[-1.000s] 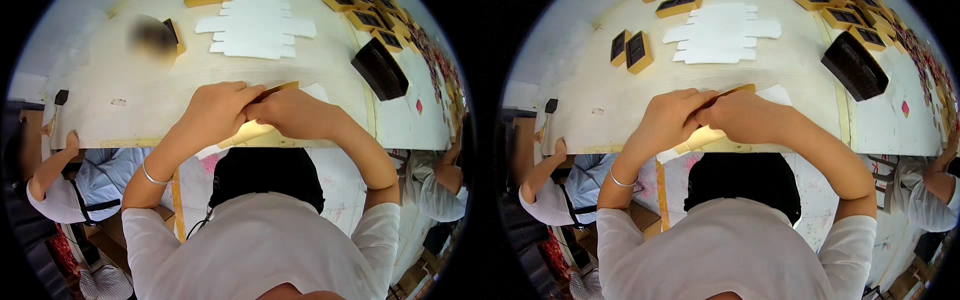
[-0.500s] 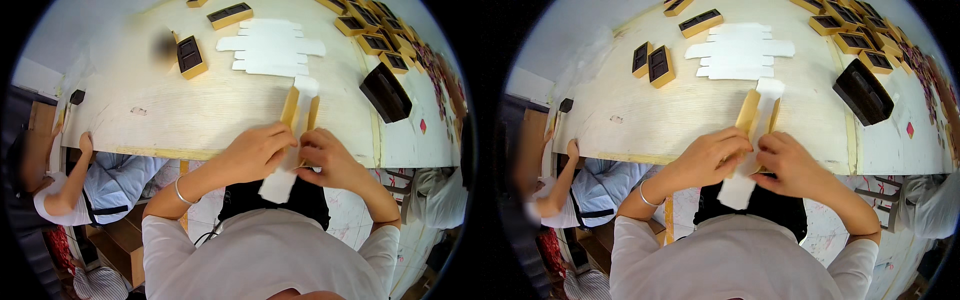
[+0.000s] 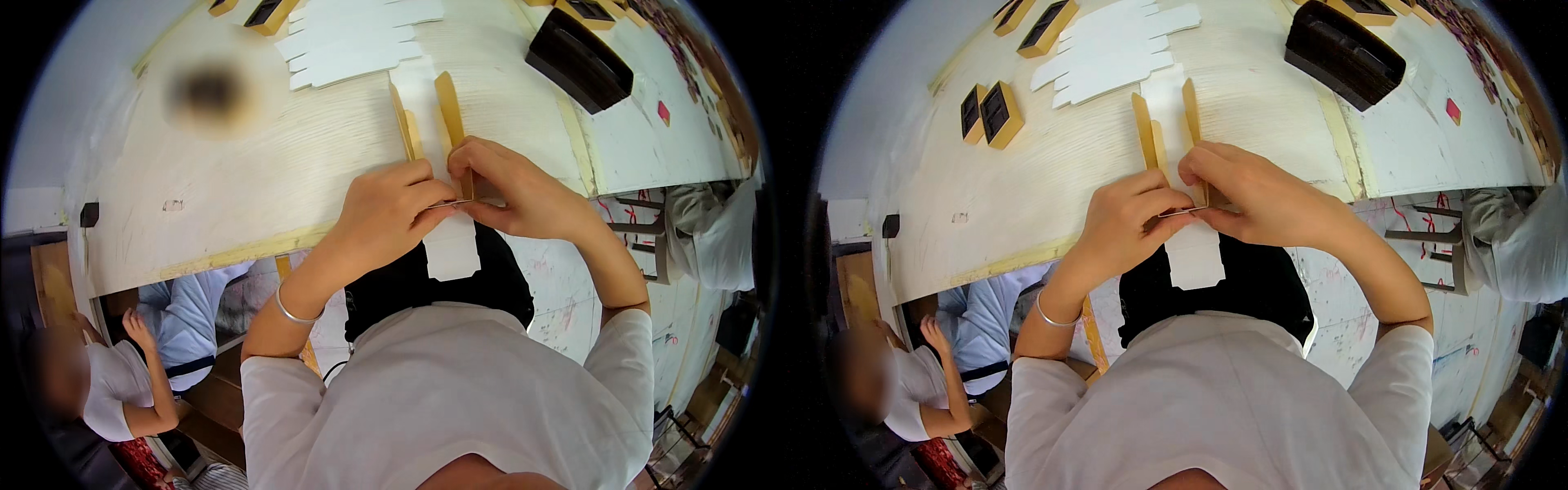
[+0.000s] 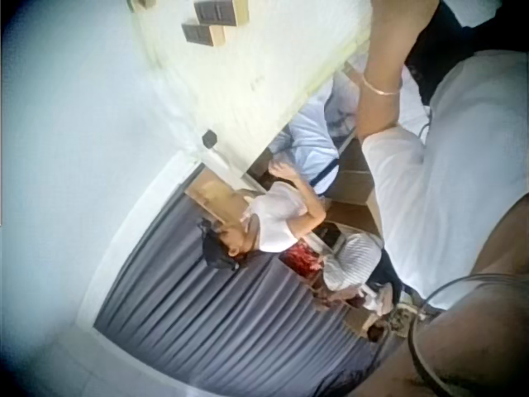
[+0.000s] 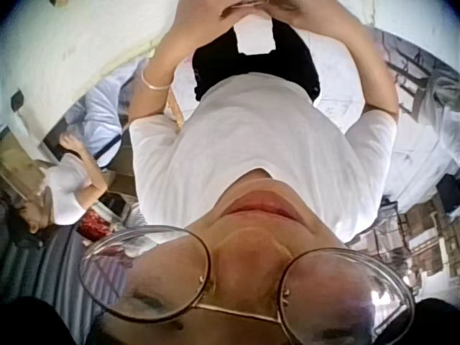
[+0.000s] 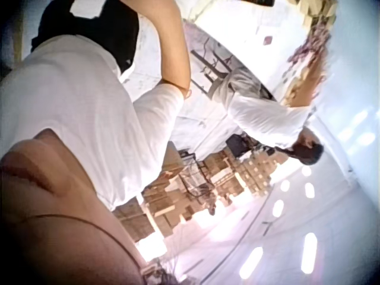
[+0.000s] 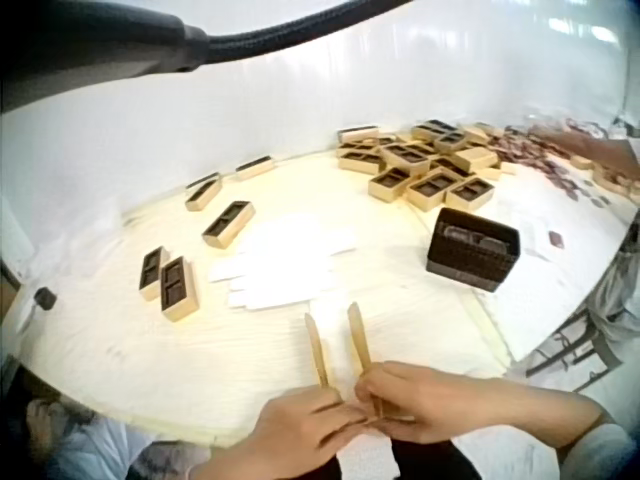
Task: The person assembles small rectangular boxes by folding white cardboard inserts and placing them into yellow frames, then inserting dark rectangular blocks. The person repeats this process multiple times at a workbench.
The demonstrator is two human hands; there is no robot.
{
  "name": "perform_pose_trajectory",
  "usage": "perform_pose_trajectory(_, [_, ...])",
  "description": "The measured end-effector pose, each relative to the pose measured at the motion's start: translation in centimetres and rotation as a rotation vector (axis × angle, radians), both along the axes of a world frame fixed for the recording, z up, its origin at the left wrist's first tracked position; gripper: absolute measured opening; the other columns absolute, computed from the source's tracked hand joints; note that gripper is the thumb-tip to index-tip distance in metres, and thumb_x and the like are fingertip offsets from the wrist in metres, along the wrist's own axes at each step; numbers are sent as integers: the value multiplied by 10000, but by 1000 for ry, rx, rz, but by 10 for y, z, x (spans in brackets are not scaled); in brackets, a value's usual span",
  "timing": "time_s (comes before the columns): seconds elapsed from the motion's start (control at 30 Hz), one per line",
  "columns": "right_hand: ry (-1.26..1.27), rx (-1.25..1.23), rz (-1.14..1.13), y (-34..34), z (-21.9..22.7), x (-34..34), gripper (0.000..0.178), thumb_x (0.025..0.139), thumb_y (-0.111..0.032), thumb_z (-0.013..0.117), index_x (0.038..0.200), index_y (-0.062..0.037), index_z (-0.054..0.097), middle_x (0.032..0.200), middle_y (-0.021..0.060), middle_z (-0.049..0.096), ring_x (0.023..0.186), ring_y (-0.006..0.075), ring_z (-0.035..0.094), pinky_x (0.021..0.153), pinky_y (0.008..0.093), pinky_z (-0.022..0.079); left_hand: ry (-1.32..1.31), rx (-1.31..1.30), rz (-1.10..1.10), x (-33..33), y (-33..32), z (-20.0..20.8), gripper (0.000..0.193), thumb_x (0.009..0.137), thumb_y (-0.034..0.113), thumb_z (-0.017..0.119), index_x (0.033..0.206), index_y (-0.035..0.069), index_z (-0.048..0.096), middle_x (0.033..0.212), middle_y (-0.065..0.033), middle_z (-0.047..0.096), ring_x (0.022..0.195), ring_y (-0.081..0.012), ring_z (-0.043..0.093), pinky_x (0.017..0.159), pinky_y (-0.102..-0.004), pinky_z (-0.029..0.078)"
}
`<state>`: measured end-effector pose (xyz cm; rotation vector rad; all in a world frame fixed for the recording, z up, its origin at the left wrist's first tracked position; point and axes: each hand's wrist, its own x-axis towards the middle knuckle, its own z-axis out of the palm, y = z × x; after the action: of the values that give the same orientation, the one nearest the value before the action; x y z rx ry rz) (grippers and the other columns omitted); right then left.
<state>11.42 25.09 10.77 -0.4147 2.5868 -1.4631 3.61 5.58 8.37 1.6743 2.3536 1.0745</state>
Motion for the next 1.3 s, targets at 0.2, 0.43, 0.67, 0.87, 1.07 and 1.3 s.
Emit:
perform_pose_trajectory(0.2, [585, 428, 56, -4, -1, 29, 448, 707, 18, 678, 1138, -5, 561, 1239, 184, 496, 1009, 304, 566, 761, 355, 473, -240, 15, 55, 4, -7, -1, 116, 754, 93, 755, 812, 24, 682, 691, -50, 558, 545, -126, 528, 485, -246, 410])
perform_pose_trajectory(0.43, [657, 113, -152, -16, -38, 28, 278, 729, 13, 685, 1000, 18, 621, 1102, 175, 536, 827, 287, 579, 690, 341, 482, -696, 42, -44, -5, -12, 9, 283, 823, 121, 714, 1057, 26, 585, 825, -30, 601, 657, -83, 518, 561, -219, 417])
perform_pose_trajectory(0.67, [307, -303, -441, -37, -33, 27, 215, 791, 36, 650, 995, 12, 587, 1024, 147, 522, 736, 235, 560, 627, 297, 466, -676, 120, 121, 7, -12, -4, 306, 940, 146, 568, 1184, 41, 416, 983, -130, 604, 648, -170, 566, 636, -256, 467])
perform_pose_trajectory(0.87, [674, 332, -341, -41, -36, 28, 246, 780, -34, 667, 1017, -22, 600, 969, 113, 529, 725, 233, 545, 603, 327, 448, -181, 193, 252, 20, -5, -6, 191, 855, 108, 655, 1001, 26, 564, 1039, -119, 585, 605, -217, 569, 560, -325, 473])
perform_pose_trajectory(1.07, [273, 469, -83, -30, -16, 22, 282, 764, -103, 671, 1037, -50, 624, 971, 110, 560, 795, 262, 569, 696, 389, 443, -124, 60, 167, 19, -8, -7, 123, 767, 101, 709, 810, 22, 626, 808, -78, 568, 683, -290, 586, 587, -362, 469])
perform_pose_trajectory(1.3, [571, 516, -229, 14, -1, 6, 126, 755, -98, 677, 868, -62, 634, 781, 74, 571, 805, 269, 565, 720, 413, 435, -49, -177, -242, -44, -37, 31, 183, 735, 157, 720, 878, 52, 673, 1049, -77, 628, 970, -263, 542, 865, -404, 415])
